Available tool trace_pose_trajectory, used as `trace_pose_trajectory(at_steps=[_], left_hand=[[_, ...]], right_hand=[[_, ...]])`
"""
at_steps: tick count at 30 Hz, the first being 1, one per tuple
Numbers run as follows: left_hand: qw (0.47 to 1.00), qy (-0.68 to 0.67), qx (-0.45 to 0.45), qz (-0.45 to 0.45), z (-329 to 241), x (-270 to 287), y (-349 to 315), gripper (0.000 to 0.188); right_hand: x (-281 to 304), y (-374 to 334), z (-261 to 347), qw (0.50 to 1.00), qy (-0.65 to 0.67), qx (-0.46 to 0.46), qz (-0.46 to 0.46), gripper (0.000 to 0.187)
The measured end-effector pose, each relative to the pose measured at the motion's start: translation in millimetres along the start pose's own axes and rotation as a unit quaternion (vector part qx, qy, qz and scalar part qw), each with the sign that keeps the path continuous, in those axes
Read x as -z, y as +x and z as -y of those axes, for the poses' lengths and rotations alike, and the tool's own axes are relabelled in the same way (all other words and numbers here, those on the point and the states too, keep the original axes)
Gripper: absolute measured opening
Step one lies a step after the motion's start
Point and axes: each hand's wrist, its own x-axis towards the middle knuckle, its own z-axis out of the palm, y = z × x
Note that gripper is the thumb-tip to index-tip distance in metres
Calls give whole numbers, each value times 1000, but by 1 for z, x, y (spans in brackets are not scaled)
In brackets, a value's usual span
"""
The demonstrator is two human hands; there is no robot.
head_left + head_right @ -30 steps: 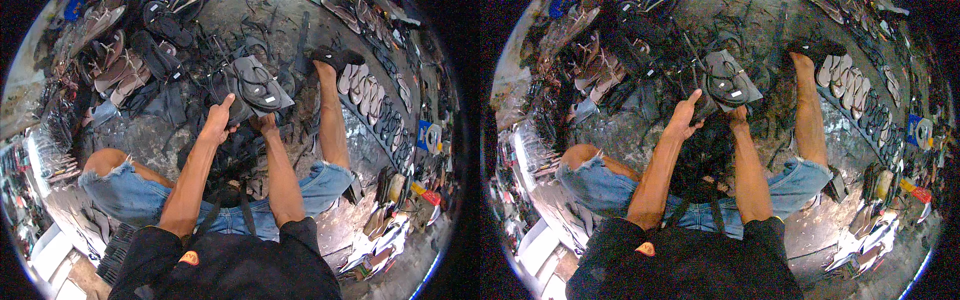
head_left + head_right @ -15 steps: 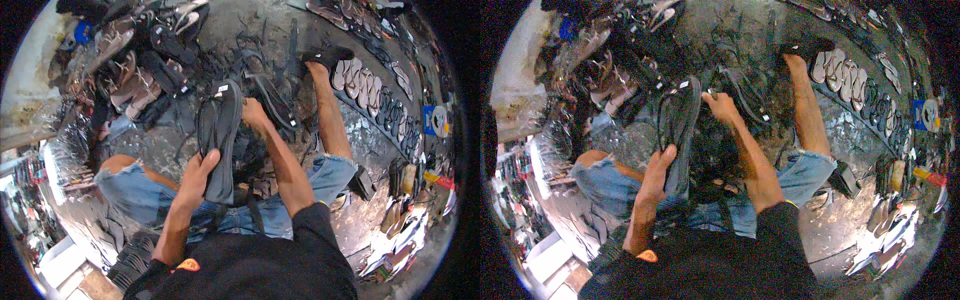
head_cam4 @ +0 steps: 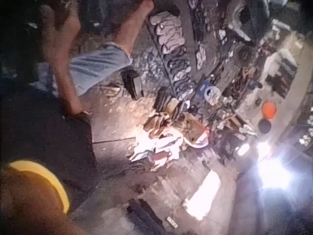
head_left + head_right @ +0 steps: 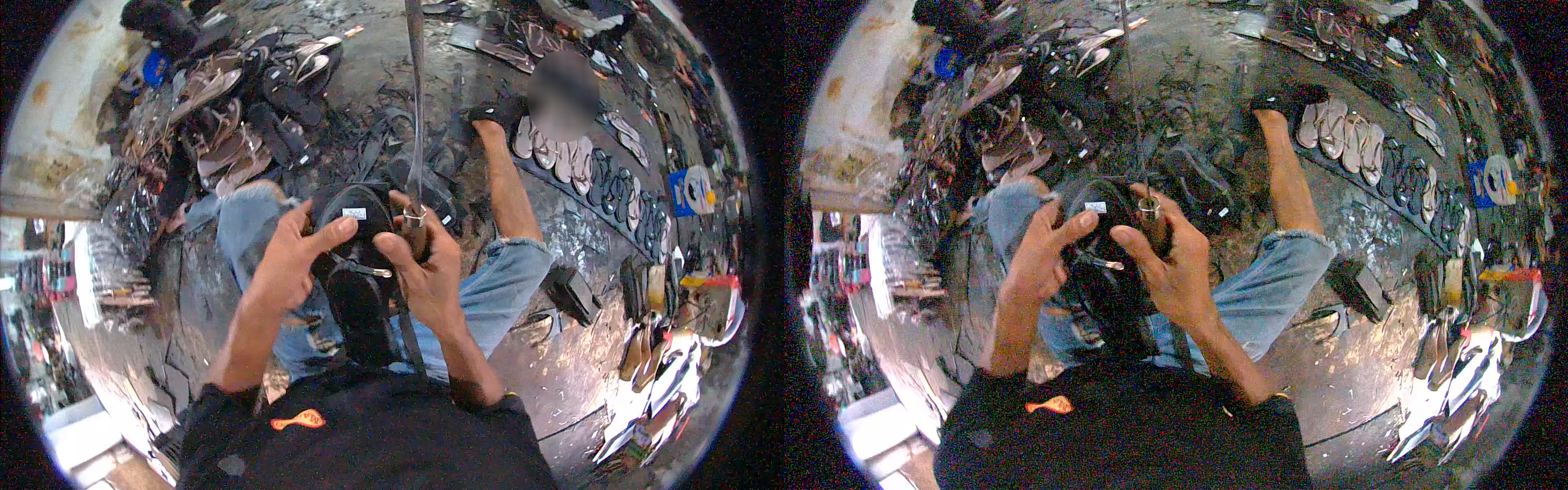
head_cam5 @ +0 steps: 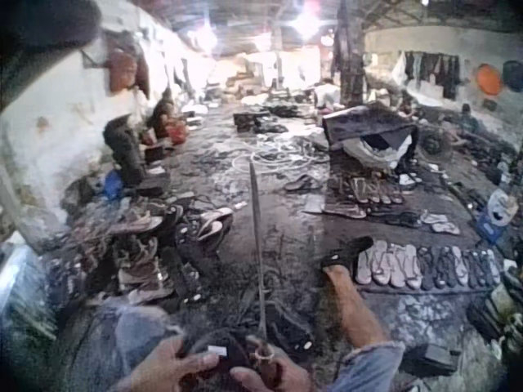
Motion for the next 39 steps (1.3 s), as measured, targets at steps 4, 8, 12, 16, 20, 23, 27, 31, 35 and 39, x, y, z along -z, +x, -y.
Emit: trace_pose_trajectory(at_steps=[4,8,12,16,20,23,27,31,35,39], left_hand=[[995,-34,88,42,-5,24,-22,42],[987,-98,121,33,8,37,-41,36],[991,-32,131,-11,20,29,-46,39],[989,120,90,18,19,27,-38,47],[980,137,144,24,8,26,-30,44],[979,145,136,51,9,34,-24,44],[975,167,131,60,5,28,-18,46],[973,187,124,51,-3,10,-14,48],[967,-249,-54,13,-22,34,-6,35],[950,-274,-146,-24,-16,7,24,19]], right_hand=[[42,-64,-2,993,-97,-60,44,32],[73,-158,-26,932,-269,-172,170,31],[89,-201,-21,920,-262,-220,193,31],[75,-150,-45,918,-302,-180,184,32],[55,-66,-38,923,-301,-115,210,35],[45,-21,-19,909,-288,-102,283,37],[43,34,-11,894,-218,-89,381,44],[21,74,-27,910,-183,-75,365,46],[49,71,-100,979,-103,137,113,46],[78,21,-55,989,-53,-109,-90,39]])
